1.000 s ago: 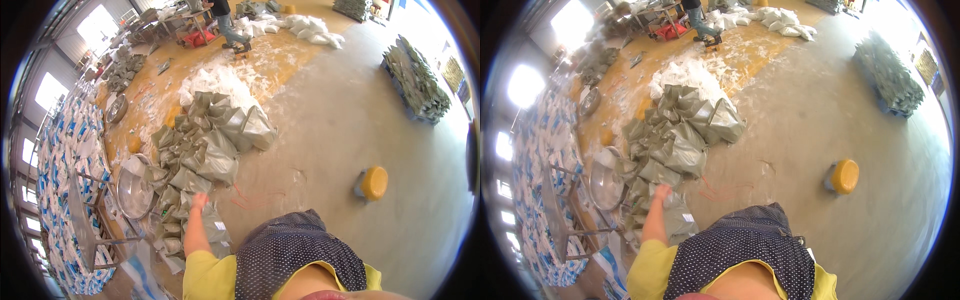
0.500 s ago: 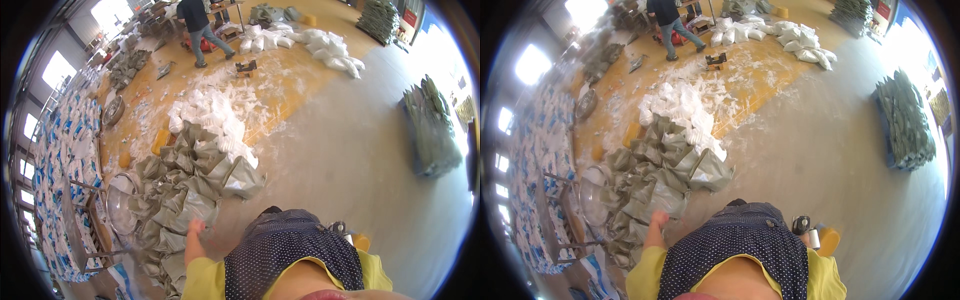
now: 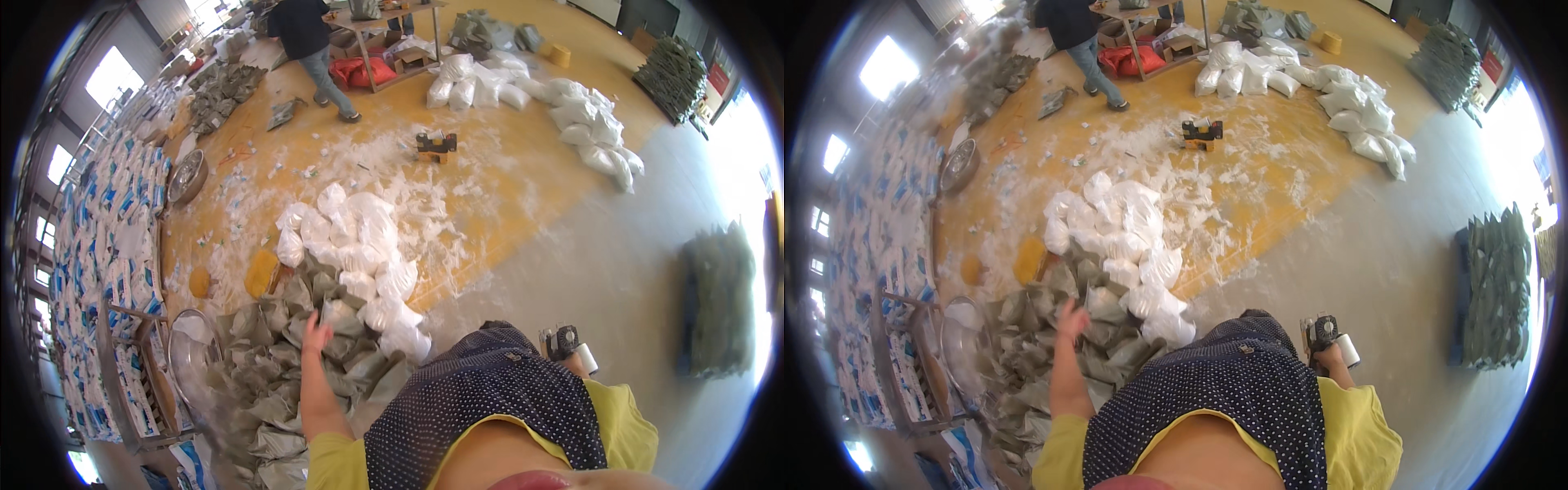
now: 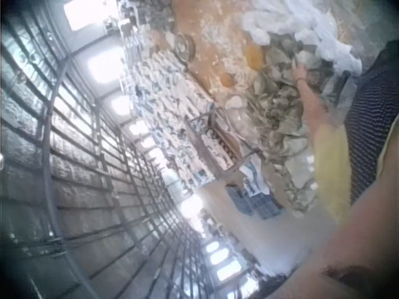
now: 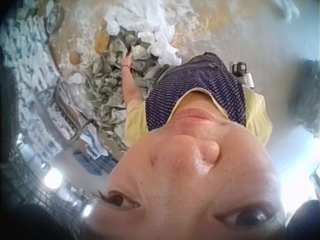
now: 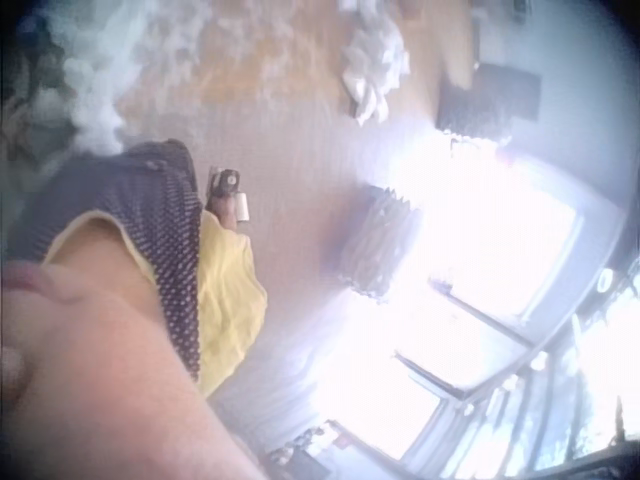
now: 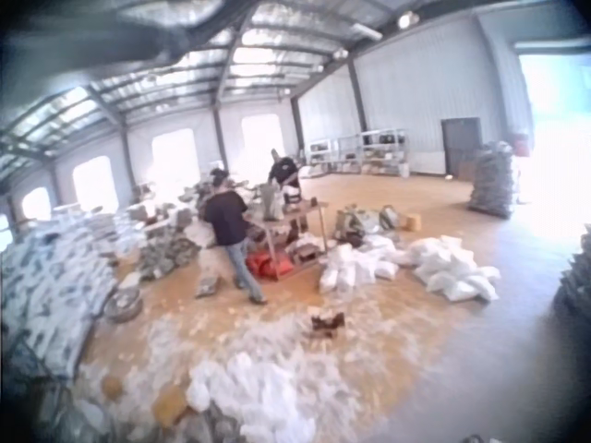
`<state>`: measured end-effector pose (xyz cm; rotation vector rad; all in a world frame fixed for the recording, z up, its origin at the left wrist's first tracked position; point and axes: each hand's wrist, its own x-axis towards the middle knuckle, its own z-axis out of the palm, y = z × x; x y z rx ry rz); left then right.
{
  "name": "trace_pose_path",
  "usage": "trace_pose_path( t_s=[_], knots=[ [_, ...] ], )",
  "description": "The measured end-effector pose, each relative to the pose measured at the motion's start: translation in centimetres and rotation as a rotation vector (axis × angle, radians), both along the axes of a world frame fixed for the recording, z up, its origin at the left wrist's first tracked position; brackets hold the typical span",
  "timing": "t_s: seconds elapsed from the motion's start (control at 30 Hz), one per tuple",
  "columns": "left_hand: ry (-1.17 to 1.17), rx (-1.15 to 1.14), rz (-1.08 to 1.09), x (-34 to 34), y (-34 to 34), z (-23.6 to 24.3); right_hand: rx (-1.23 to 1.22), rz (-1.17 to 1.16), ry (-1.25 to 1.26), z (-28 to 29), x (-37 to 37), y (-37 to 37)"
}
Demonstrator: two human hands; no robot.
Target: The person uses a handheld sewing machine to stitch open gray fabric packs in a warehouse. They pick up packs, align edges, and sew along the seams, then place the sealed packs aside. The person also sits on the floor to thread the machine before resuming sewing.
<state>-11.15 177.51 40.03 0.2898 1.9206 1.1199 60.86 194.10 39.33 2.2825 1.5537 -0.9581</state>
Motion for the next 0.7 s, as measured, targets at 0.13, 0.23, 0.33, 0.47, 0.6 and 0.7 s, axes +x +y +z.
trace_pose_path(
  t_s=[0.13,0.23,0.33,0.47,0.6,0.7],
  knots=[
    [0.378,0.422,-0.275,-6.3,26.1,11.8,0.008,0.126,0.046,-1.1,-8.6,15.6],
    [0.448,0.391,-0.182,-11.9,36.2,12.8,-0.002,0.227,0.097,-3.6,-15.4,28.1],
    [0.425,0.269,-0.004,-19.2,38.2,8.4,-0.027,0.371,0.155,-5.5,-22.7,39.6],
    [0.032,-0.187,0.294,-18.9,36.6,1.8,0.061,0.490,0.205,-5.5,-29.4,53.5],
    [-0.379,-0.190,0.943,-18.5,19.4,-9.5,-0.034,0.468,0.273,-5.6,-44.6,65.5],
    [-0.374,-0.610,0.491,-18.8,29.0,-11.2,0.017,0.469,0.210,-2.4,-52.1,73.7]
  ],
)
